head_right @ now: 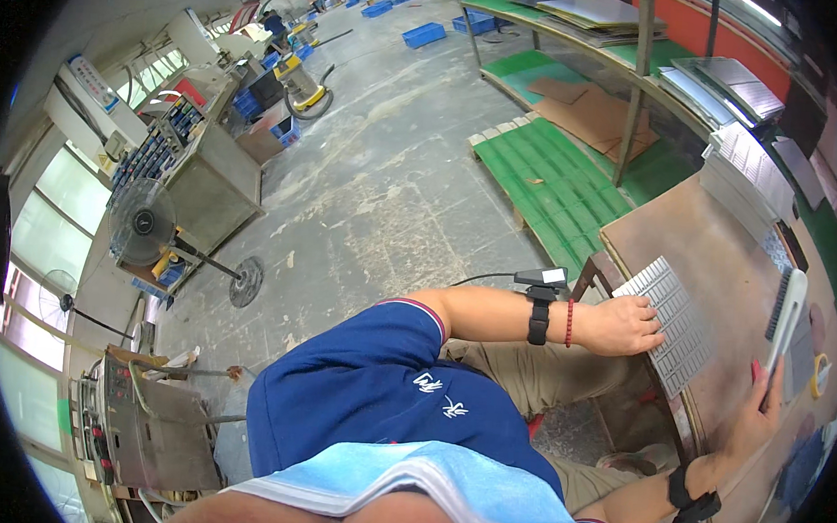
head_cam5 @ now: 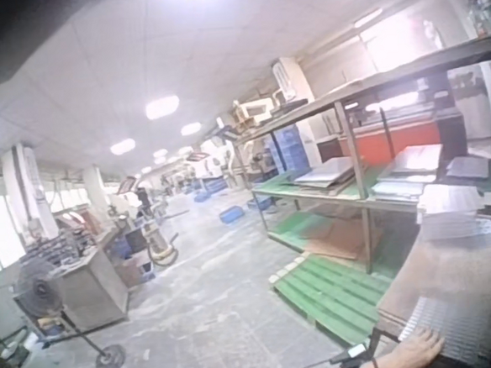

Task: Cleaning a metal plate with a red brush and a white scraper tool on a work table.

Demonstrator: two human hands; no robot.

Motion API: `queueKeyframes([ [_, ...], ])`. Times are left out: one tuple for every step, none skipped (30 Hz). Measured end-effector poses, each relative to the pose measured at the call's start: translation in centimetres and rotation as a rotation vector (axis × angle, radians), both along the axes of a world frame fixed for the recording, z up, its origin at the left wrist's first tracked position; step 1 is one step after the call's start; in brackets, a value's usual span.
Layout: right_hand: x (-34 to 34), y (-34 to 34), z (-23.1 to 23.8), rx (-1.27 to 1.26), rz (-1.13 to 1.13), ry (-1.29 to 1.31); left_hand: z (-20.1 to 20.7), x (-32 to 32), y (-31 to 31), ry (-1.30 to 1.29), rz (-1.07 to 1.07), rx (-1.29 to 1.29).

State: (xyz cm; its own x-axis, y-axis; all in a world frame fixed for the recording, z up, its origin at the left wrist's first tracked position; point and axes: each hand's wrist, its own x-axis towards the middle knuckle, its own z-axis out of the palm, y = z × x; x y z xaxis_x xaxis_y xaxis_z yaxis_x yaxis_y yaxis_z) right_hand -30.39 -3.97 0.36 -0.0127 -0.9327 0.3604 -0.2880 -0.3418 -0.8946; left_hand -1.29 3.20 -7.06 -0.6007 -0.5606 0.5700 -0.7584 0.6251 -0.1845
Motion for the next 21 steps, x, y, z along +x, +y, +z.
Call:
queueKeyframes([
  [-0.4, 0.2, 0.3, 0.001, 0.000, -0.002, 0.9, 0.1, 0.3, -0.011, -0.020, 0.040],
  [-1.0, 0.5, 0.6, -0.063, -0.041, 0.061, 1.6, 0.3, 0.2, -0.013, -0.019, 0.040],
  [-1.5, 0.8, 0.8, -0.127, -0.080, 0.126, 2.4, 0.7, 0.1, 0.012, -0.042, -0.001],
  [-2.1, 0.9, 1.0, -0.127, -0.077, 0.127, 3.3, 1.2, 0.0, 0.036, -0.066, -0.043],
  [-2.8, 0.9, 1.1, -0.154, -0.116, 0.174, 4.5, 1.6, -0.1, 0.037, -0.065, -0.047],
  [-3.3, 1.1, 1.4, -0.182, -0.154, 0.222, 5.9, 2.1, -0.2, 0.046, -0.080, -0.029],
  [-3.6, 1.2, 1.4, -0.180, -0.146, 0.219, 7.2, 2.7, -0.3, 0.050, -0.088, -0.004],
  [-3.7, 1.3, 1.5, -0.166, -0.194, 0.244, 8.3, 3.2, -0.3, 0.115, -0.080, 0.069],
  [-4.3, 1.6, 1.5, -0.150, -0.253, 0.272, 9.8, 3.6, -0.3, 0.115, -0.082, 0.073],
  [-5.4, 1.5, 1.1, -0.149, -0.259, 0.276, 11.6, 4.1, -0.3, 0.038, -0.021, 0.176],
  [-6.8, 0.8, 0.6, -0.189, -0.278, 0.290, 13.2, 4.9, -0.2, -0.039, 0.047, 0.277],
  [-7.3, 0.4, 0.4, -0.231, -0.290, 0.302, 14.5, 5.9, 0.0, 0.009, 0.055, 0.301],
  [-7.3, 0.7, 0.6, -0.234, -0.288, 0.301, 15.6, 6.9, 0.0, 0.057, 0.058, 0.326],
  [-7.3, 1.1, 0.9, -0.212, -0.318, 0.283, 16.4, 7.8, -0.1, 0.044, 0.118, 0.367],
  [-7.4, 1.4, 1.1, -0.188, -0.353, 0.267, 17.4, 8.4, 0.0, 0.057, 0.155, 0.378],
  [-7.7, 1.5, 1.0, -0.187, -0.353, 0.267, 18.1, 8.8, 0.0, 0.072, 0.174, 0.366],
  [-7.9, 1.5, 0.9, -0.201, -0.361, 0.266, 18.8, 9.2, 0.0, 0.086, 0.192, 0.355],
  [-8.2, 1.7, 0.9, -0.218, -0.370, 0.265, 19.6, 9.4, 0.1, 0.116, 0.174, 0.337],
  [-8.5, 1.9, 0.9, -0.219, -0.371, 0.266, 20.3, 9.5, 0.2, 0.148, 0.157, 0.319],
  [-9.0, 2.0, 0.8, -0.234, -0.363, 0.257, 21.3, 9.4, 0.5, 0.151, 0.152, 0.305],
  [-9.3, 2.2, 0.9, -0.250, -0.358, 0.247, 22.3, 9.1, 0.7, 0.136, 0.154, 0.284],
])
